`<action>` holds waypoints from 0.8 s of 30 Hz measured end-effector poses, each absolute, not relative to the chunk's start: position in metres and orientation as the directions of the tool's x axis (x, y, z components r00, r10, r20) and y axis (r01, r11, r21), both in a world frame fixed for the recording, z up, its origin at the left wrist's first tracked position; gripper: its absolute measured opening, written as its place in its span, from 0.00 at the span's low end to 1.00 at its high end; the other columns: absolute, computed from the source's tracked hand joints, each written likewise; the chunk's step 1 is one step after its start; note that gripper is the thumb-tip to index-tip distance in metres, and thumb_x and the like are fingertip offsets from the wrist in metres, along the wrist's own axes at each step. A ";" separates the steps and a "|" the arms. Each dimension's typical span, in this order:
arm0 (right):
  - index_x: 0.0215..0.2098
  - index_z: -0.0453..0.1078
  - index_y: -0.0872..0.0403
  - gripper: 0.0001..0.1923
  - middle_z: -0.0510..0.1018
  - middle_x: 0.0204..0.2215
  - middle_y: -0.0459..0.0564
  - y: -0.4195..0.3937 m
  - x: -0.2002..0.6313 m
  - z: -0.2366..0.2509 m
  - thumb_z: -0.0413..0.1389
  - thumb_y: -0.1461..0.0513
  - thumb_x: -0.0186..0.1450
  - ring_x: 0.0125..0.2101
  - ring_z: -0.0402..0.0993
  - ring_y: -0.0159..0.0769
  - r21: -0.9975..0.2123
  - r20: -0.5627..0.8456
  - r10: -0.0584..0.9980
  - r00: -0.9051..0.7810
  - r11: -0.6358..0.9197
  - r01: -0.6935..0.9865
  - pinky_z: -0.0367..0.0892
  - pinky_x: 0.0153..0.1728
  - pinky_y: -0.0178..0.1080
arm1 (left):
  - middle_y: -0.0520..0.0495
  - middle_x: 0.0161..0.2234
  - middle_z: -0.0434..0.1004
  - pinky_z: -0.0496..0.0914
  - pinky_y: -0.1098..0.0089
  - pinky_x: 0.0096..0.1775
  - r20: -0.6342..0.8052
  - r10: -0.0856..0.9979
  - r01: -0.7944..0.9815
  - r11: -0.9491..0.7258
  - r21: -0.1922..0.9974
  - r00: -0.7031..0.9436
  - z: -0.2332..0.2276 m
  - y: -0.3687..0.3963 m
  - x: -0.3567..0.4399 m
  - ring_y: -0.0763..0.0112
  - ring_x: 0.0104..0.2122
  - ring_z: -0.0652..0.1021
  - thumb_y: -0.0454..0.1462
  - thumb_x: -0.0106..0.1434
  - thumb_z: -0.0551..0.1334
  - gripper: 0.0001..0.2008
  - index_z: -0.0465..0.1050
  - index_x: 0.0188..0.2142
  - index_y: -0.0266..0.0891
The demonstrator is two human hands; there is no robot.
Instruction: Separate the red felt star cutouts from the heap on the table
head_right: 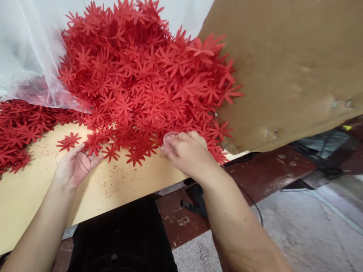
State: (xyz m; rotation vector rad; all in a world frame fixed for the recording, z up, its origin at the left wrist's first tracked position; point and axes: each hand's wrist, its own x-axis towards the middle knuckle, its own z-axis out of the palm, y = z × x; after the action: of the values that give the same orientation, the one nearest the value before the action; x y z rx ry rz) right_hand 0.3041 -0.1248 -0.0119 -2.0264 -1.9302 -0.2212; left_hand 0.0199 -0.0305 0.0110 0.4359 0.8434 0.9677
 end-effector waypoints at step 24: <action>0.33 0.71 0.55 0.08 0.78 0.30 0.50 -0.046 0.157 -0.035 0.57 0.59 0.58 0.30 0.74 0.36 -0.973 0.119 0.984 0.129 0.089 0.215 0.71 0.37 0.42 | 0.55 0.23 0.73 0.70 0.74 0.29 -0.296 0.924 -0.306 0.362 0.880 0.243 -0.032 -0.042 0.032 0.78 0.22 0.73 0.30 0.55 0.64 0.06 0.69 0.32 0.36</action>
State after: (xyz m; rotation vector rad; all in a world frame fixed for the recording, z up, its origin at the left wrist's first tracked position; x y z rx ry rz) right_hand 0.1569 -0.0459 -0.0345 -1.3436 -1.2998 0.9201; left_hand 0.0323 -0.0423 -0.0324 0.7944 0.9628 0.9735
